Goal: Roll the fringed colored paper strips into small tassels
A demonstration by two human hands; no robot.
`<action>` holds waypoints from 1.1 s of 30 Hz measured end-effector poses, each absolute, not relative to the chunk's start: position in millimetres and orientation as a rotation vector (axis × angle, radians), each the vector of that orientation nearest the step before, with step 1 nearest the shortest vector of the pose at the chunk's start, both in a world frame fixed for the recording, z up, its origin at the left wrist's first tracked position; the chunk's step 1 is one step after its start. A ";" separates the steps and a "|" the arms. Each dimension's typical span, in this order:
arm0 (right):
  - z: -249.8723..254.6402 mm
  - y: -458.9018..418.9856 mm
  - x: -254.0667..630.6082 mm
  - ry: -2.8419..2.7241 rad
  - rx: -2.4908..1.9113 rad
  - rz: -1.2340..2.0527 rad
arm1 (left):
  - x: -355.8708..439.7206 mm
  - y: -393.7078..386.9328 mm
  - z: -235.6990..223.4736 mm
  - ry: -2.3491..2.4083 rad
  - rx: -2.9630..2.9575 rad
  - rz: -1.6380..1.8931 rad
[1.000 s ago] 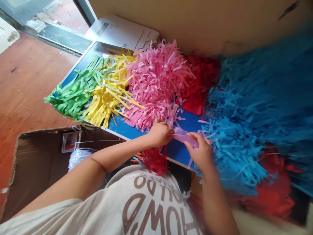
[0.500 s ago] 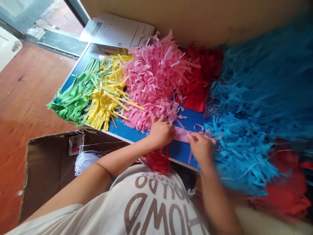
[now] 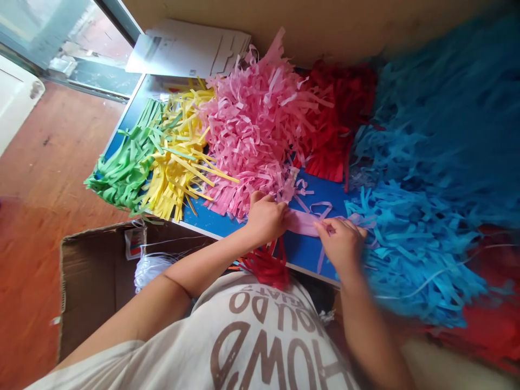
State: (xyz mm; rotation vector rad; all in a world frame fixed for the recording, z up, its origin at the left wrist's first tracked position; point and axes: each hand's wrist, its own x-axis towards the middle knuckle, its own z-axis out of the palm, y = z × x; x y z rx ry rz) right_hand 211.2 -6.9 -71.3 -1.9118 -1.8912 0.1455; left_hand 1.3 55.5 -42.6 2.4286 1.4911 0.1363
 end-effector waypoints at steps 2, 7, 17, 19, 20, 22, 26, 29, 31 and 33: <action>-72.4 -6.5 211.8 -1.888 -1.913 0.145 | 1.7 55.8 -45.5 1.498 2.458 0.179; -73.4 -6.4 212.1 -1.872 -1.917 0.155 | 2.1 52.8 -47.4 1.513 2.444 0.161; -63.8 -10.7 212.4 -1.810 -1.970 -0.009 | -13.0 82.9 -38.6 0.430 2.831 0.235; -53.1 -17.2 213.3 -1.943 -1.863 -0.109 | -14.1 84.9 -34.7 0.380 2.854 0.150; -48.5 -20.6 213.9 -2.047 -1.776 -0.107 | -14.3 84.0 -33.0 0.378 2.874 0.120; -43.1 -25.6 215.5 -2.248 -1.602 -0.012 | -14.0 80.2 -30.7 0.401 2.905 0.097; -48.3 -21.3 223.0 -2.314 -1.522 0.165 | -10.4 73.2 -31.6 0.464 2.924 0.130; -51.6 -11.3 228.7 -2.243 -1.545 0.199 | -6.2 71.2 -37.2 0.514 2.967 0.141; -48.2 -7.6 227.7 -2.218 -1.550 0.198 | -4.3 70.7 -42.3 0.572 2.988 0.162; -41.9 -8.4 221.0 -2.184 -1.571 0.137 | -3.3 70.1 -46.7 0.639 2.978 0.190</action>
